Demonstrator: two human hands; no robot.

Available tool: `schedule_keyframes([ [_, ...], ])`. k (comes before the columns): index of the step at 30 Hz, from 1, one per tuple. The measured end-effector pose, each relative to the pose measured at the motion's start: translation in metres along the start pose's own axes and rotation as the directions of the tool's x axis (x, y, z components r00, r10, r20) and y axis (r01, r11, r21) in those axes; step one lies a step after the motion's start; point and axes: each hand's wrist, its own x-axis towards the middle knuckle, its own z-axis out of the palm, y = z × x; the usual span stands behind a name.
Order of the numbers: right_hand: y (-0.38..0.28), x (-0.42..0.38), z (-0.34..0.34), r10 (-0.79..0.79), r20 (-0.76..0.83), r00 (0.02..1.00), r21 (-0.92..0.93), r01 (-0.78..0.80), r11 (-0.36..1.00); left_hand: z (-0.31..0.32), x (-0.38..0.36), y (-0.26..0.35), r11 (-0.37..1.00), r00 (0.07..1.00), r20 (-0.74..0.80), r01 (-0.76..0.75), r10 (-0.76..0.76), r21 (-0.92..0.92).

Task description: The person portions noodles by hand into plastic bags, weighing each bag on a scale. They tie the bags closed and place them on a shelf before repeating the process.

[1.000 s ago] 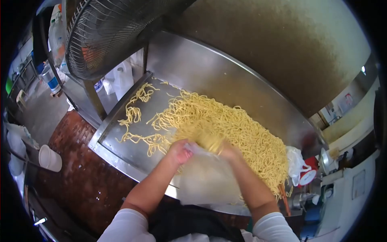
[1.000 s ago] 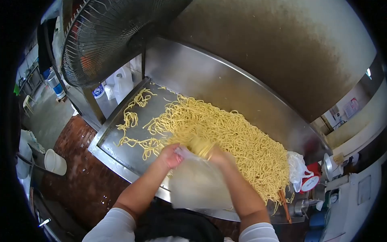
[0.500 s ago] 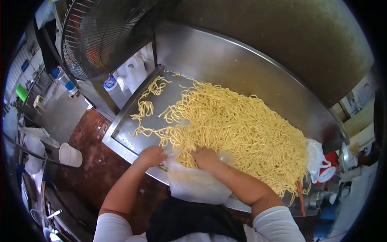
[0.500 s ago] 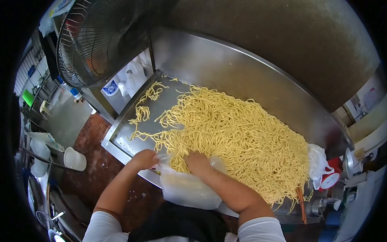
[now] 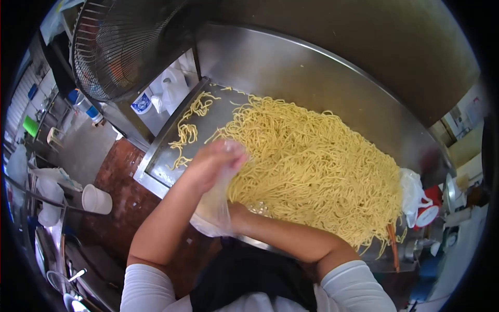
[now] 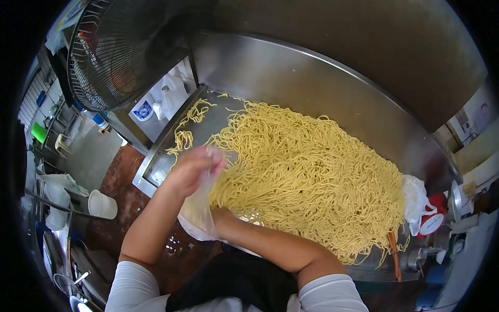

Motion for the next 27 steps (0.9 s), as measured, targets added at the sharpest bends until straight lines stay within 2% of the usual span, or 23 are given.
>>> schedule_keyframes([
  [1,-0.001,-0.01,-0.011,0.233,0.234,0.944,-0.133,-0.207,0.969,-0.01,-0.012,-0.005,1.0,1.0,-0.005,0.005,-0.005,0.004],
  [2,-0.003,-0.021,-0.022,0.461,0.422,0.781,-0.307,-0.356,0.883,-0.021,-0.026,-0.011,0.988,0.996,-0.088,0.036,-0.023,0.147],
  [3,-0.003,-0.025,-0.044,0.412,0.454,0.79,-0.285,-0.309,0.907,-0.034,-0.041,-0.016,0.956,0.984,-0.173,0.082,-0.034,0.283],
  [4,0.002,-0.025,-0.07,0.361,0.484,0.797,-0.26,-0.263,0.929,-0.055,-0.054,-0.019,0.92,0.982,-0.186,0.094,-0.023,0.38],
  [6,0.021,-0.03,-0.096,0.337,0.117,0.934,-0.438,-0.256,0.862,-0.09,-0.08,-0.018,0.8,0.97,-0.245,0.146,0.002,0.582],
  [7,0.041,-0.035,-0.091,0.331,0.12,0.936,-0.432,-0.251,0.866,-0.089,-0.094,-0.002,0.648,0.941,-0.33,0.3,-0.078,0.701],
  [8,0.07,-0.037,-0.082,0.106,-0.07,0.992,-0.639,-0.126,0.759,-0.085,-0.103,0.013,0.456,0.897,-0.421,0.432,-0.132,0.778],
  [9,0.088,-0.037,-0.075,-0.166,-0.195,0.967,-0.818,-0.067,0.571,-0.089,-0.104,0.01,0.45,0.898,-0.421,0.43,-0.125,0.783],
  [10,0.089,-0.035,-0.071,-0.173,-0.201,0.964,-0.819,-0.068,0.569,-0.093,-0.104,0.0,0.575,0.938,-0.323,0.335,-0.127,0.746],
  [11,0.09,-0.033,-0.065,0.07,-0.072,0.995,-0.771,-0.1,0.629,-0.097,-0.104,-0.005,0.689,0.968,-0.222,0.238,-0.115,0.684],
  [12,0.09,-0.031,-0.062,0.298,0.084,0.951,-0.722,-0.148,0.676,-0.077,-0.098,-0.003,0.834,0.978,-0.206,0.149,-0.044,0.531],
  [13,0.078,-0.027,-0.07,0.296,0.09,0.951,-0.724,-0.142,0.675,-0.046,-0.087,-0.005,0.936,0.978,-0.207,0.047,0.028,0.348],
  [15,0.034,-0.019,-0.093,0.575,0.22,0.788,-0.512,-0.408,0.756,-0.009,-0.051,-0.003,0.986,0.987,-0.146,-0.04,0.064,0.16],
  [16,0.023,-0.018,-0.094,0.571,0.237,0.786,-0.523,-0.392,0.757,0.014,-0.036,0.002,0.998,0.996,-0.064,-0.055,0.057,0.043],
  [17,0.014,-0.016,-0.097,0.455,0.089,0.886,-0.404,-0.386,0.829,0.043,-0.026,0.015,0.996,1.0,-0.023,-0.009,0.007,-0.088],
  [18,0.01,-0.014,-0.098,0.338,-0.081,0.938,-0.281,-0.347,0.895,0.066,-0.021,0.028,0.976,0.999,0.029,0.043,-0.038,-0.212],
  [20,-0.016,0.001,-0.092,0.29,-0.126,0.949,0.024,-0.29,0.957,0.085,-0.019,0.043,0.898,0.949,0.314,0.138,0.0,-0.417],
  [21,-0.021,0.009,-0.078,0.251,-0.154,0.956,0.153,-0.227,0.962,0.083,-0.017,0.039,0.9,0.946,0.323,0.15,-0.011,-0.41],
  [23,-0.009,0.021,-0.034,0.18,-0.19,0.965,0.305,-0.117,0.945,0.067,-0.008,0.019,0.782,0.887,0.441,0.178,0.136,-0.598],
  [24,0.001,0.02,-0.013,0.155,-0.194,0.969,0.317,-0.088,0.944,0.055,-0.002,0.005,0.788,0.878,0.463,0.2,0.119,-0.582],
  [25,0.008,0.015,0.003,0.143,-0.193,0.971,0.319,-0.076,0.945,0.039,0.003,-0.014,0.977,0.918,0.391,0.023,0.063,-0.211],
  [26,0.014,0.006,0.016,0.142,-0.194,0.971,0.33,-0.071,0.941,0.028,0.009,-0.034,0.969,0.951,0.303,-0.13,0.062,0.212],
  [27,0.018,-0.003,0.026,0.154,-0.191,0.969,0.337,-0.082,0.938,0.025,0.013,-0.055,0.881,0.948,0.302,-0.224,0.098,0.418],
])
